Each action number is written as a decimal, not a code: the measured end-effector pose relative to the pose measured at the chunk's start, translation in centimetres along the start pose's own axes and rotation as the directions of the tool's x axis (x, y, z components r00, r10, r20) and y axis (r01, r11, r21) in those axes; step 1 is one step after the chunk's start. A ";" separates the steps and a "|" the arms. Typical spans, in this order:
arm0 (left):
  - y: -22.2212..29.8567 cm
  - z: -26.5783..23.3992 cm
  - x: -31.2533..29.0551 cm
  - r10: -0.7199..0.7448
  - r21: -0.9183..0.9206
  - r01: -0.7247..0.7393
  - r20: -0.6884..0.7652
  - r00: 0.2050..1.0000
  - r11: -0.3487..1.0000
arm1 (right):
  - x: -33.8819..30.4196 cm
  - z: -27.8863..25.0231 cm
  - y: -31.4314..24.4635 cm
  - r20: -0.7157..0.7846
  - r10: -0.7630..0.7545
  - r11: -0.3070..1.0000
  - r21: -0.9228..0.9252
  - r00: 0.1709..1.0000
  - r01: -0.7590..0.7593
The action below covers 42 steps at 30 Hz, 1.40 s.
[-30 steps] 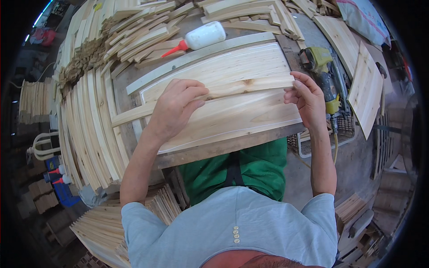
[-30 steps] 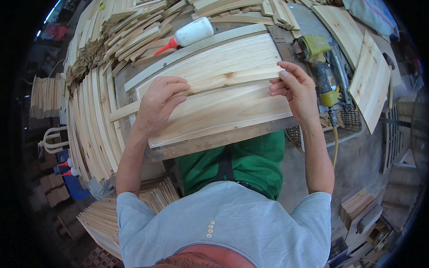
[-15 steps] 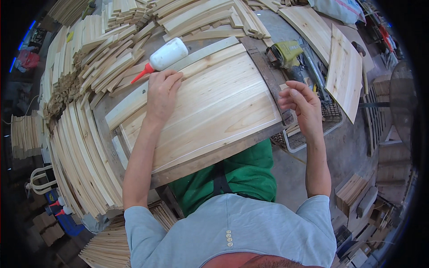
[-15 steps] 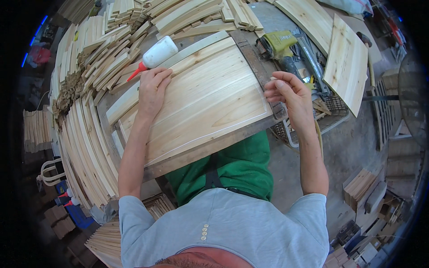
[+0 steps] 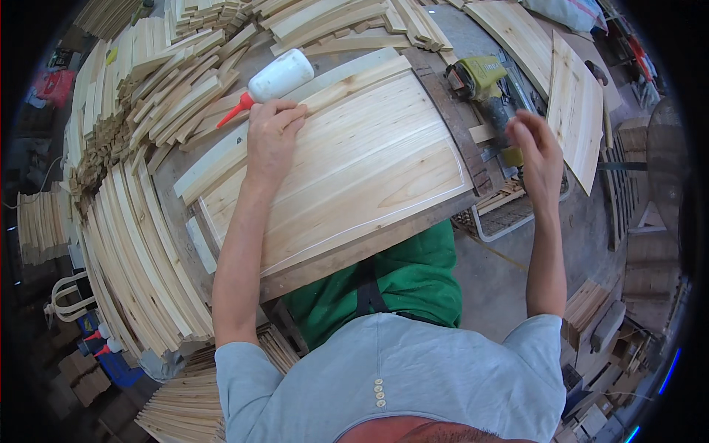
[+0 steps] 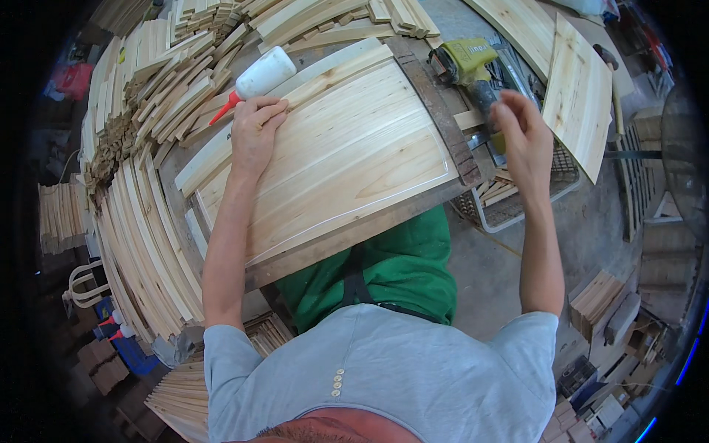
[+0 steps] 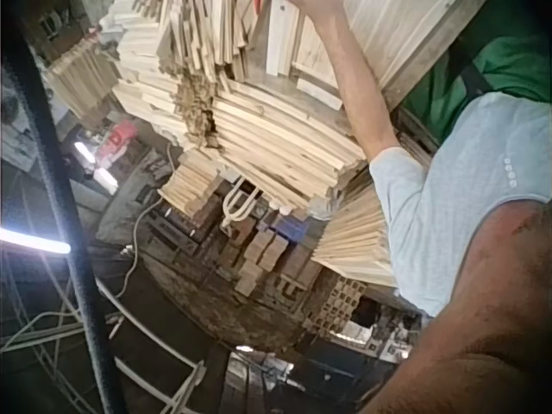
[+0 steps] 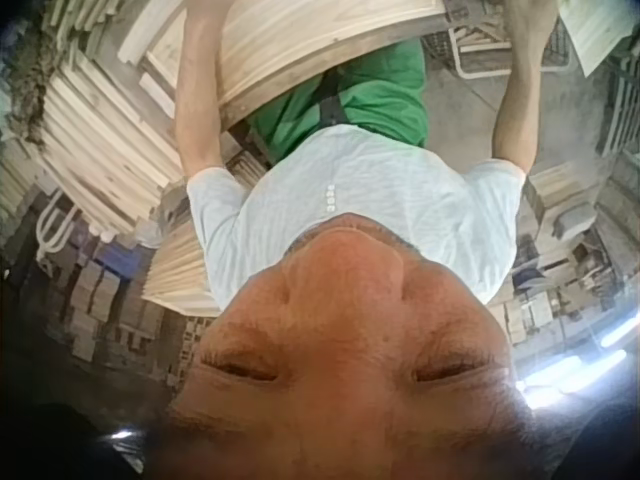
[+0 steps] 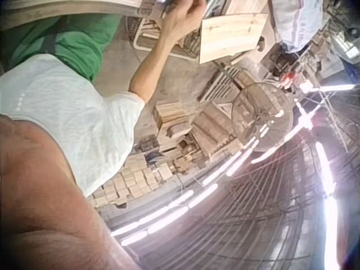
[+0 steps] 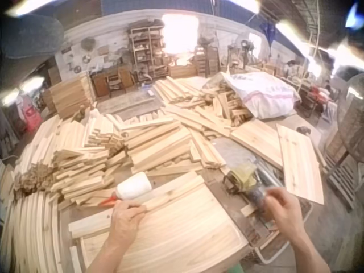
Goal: Assembling wooden panels by applying glue to the edges and using a pneumatic nail gun to secure wood strips.
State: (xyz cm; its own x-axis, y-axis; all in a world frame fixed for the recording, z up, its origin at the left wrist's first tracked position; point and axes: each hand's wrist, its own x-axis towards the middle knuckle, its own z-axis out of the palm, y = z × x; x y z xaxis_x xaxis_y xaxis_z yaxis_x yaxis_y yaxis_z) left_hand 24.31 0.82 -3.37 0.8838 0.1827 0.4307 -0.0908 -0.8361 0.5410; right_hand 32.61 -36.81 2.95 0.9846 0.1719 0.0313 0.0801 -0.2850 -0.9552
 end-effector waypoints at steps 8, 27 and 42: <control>-0.2 0.3 0.2 -0.058 -0.080 0.059 0.010 0.998 0.995 | 5.9 1.4 2.2 0.087 -0.034 0.525 -0.846 0.996 0.092; -0.2 0.4 0.2 -0.129 -0.118 0.129 0.009 0.992 0.985 | 7.9 6.8 -10.9 0.372 0.162 0.847 -0.528 0.914 0.065; -0.5 0.7 0.3 -0.079 -0.067 0.079 0.008 0.997 0.995 | 7.8 6.8 -10.6 0.382 0.171 0.796 -0.596 0.908 0.101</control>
State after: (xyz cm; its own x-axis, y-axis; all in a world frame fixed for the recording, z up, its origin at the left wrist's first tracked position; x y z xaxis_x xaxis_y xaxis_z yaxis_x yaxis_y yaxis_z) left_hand 24.94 0.90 -3.99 0.8920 0.2440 0.3806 -0.0506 -0.7827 0.6204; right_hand 38.40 -26.00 11.30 0.8489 0.4674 -0.2470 0.2557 -0.7720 -0.5820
